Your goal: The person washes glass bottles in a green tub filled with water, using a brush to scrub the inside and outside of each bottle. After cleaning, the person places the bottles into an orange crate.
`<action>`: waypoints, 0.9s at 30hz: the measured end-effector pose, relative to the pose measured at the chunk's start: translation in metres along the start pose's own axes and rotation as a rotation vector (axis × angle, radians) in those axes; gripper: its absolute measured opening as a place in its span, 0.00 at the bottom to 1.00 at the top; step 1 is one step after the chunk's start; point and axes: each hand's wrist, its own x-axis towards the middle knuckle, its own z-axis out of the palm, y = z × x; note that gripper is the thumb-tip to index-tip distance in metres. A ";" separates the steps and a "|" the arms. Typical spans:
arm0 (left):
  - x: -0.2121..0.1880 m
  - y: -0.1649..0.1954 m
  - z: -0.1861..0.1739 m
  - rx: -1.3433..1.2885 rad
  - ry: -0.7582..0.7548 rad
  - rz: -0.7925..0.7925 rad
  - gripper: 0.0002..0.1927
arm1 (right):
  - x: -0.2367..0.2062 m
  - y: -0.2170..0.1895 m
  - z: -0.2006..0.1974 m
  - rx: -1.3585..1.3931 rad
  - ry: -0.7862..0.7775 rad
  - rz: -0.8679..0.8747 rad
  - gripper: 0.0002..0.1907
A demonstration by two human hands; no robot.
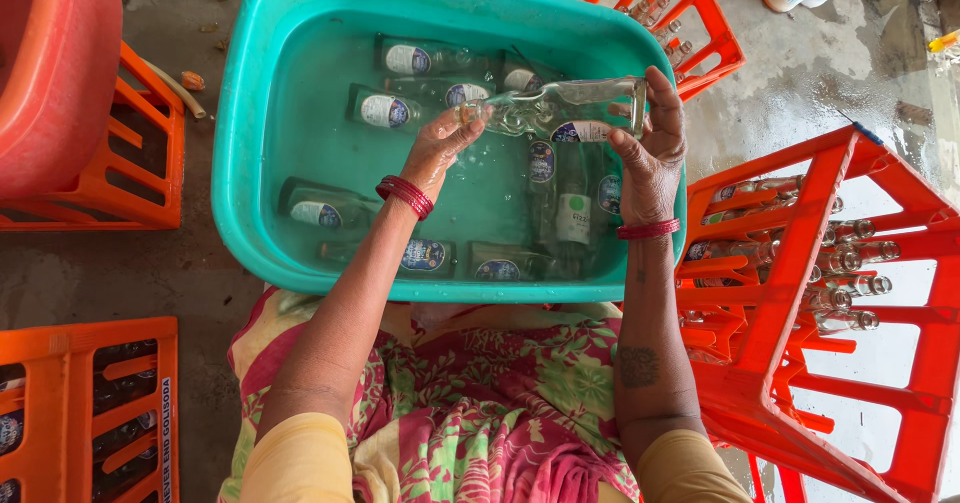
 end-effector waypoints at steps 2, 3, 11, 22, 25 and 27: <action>-0.001 0.002 0.001 0.097 0.058 -0.073 0.33 | -0.001 -0.001 0.000 0.009 0.002 0.000 0.43; -0.001 0.003 0.002 0.146 0.087 -0.110 0.34 | -0.001 -0.002 0.000 0.009 0.004 0.002 0.43; -0.004 0.003 0.004 0.167 0.031 -0.138 0.38 | -0.001 -0.005 0.002 -0.002 0.014 0.006 0.44; -0.004 0.025 -0.060 0.370 0.065 -0.345 0.21 | 0.002 0.036 -0.001 -0.363 -0.213 0.290 0.42; -0.010 0.027 -0.089 0.467 0.128 -0.451 0.19 | -0.003 0.082 0.005 -0.432 -0.455 0.219 0.41; -0.015 0.023 -0.102 0.552 0.192 -0.543 0.17 | -0.007 0.115 0.009 -0.389 -0.446 0.409 0.41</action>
